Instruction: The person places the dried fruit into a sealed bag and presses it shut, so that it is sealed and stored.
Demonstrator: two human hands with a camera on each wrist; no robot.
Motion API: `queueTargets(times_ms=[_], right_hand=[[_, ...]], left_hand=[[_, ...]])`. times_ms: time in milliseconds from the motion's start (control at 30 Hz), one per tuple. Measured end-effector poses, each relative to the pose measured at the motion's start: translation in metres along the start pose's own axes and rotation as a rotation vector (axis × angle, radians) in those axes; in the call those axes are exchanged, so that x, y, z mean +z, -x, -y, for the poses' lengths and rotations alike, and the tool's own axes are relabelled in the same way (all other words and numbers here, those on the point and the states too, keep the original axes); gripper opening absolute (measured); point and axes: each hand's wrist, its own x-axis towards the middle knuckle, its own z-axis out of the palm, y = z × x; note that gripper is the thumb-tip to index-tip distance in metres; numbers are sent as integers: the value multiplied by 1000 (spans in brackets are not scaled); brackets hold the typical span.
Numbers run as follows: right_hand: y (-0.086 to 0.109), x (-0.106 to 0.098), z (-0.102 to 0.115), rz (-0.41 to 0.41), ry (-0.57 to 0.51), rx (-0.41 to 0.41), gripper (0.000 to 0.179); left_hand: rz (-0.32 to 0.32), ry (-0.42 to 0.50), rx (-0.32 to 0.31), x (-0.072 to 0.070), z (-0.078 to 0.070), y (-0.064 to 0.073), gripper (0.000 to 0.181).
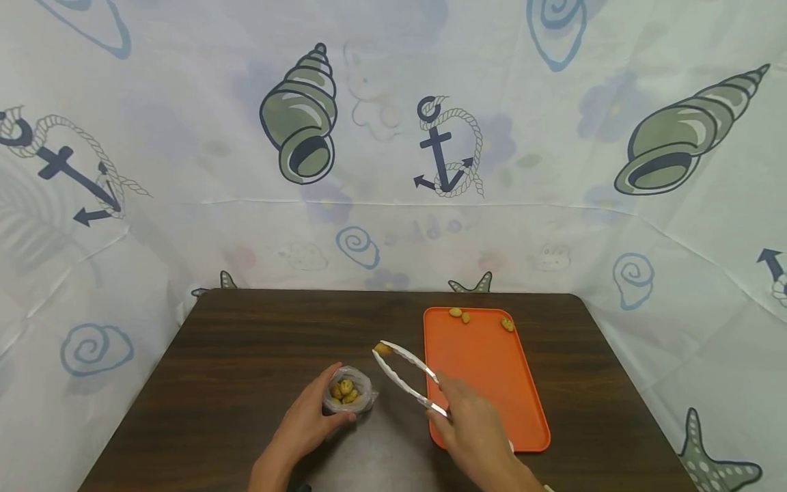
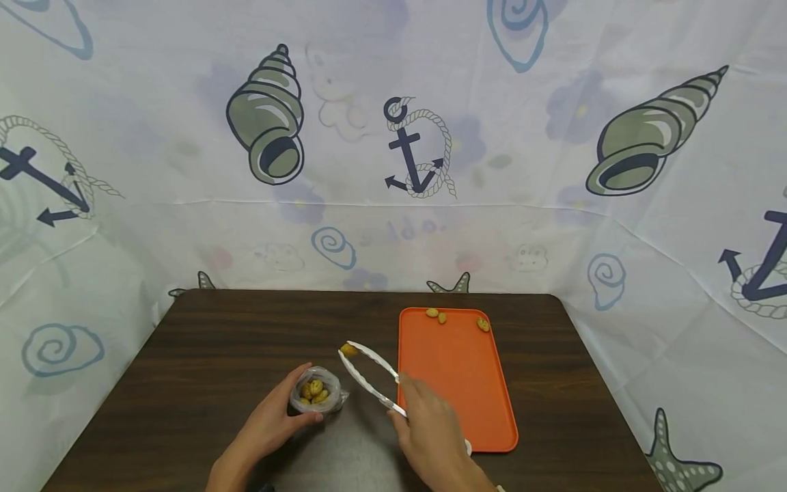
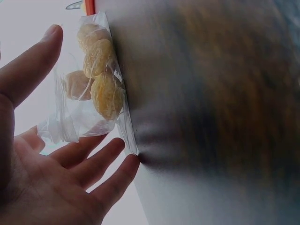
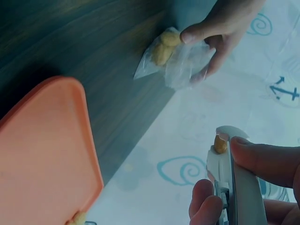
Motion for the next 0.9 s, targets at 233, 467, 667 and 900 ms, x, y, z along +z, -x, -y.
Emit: queueTargets(times_ms=[233,467,667,900], right_hand=[[2,9,8,-36,28,-79,58],[3,16,14,-27,43,-130,59],[3,21,16,-5,44,-169,58],[1,28,17,72,20,-151,55]], left_hand=[[-1,11,5,-1,0,0,97],[-3,10,13,-1,1,0,96],[-4,9,16,-1,0,0,96],[1,16,12,-1,0,0,95]])
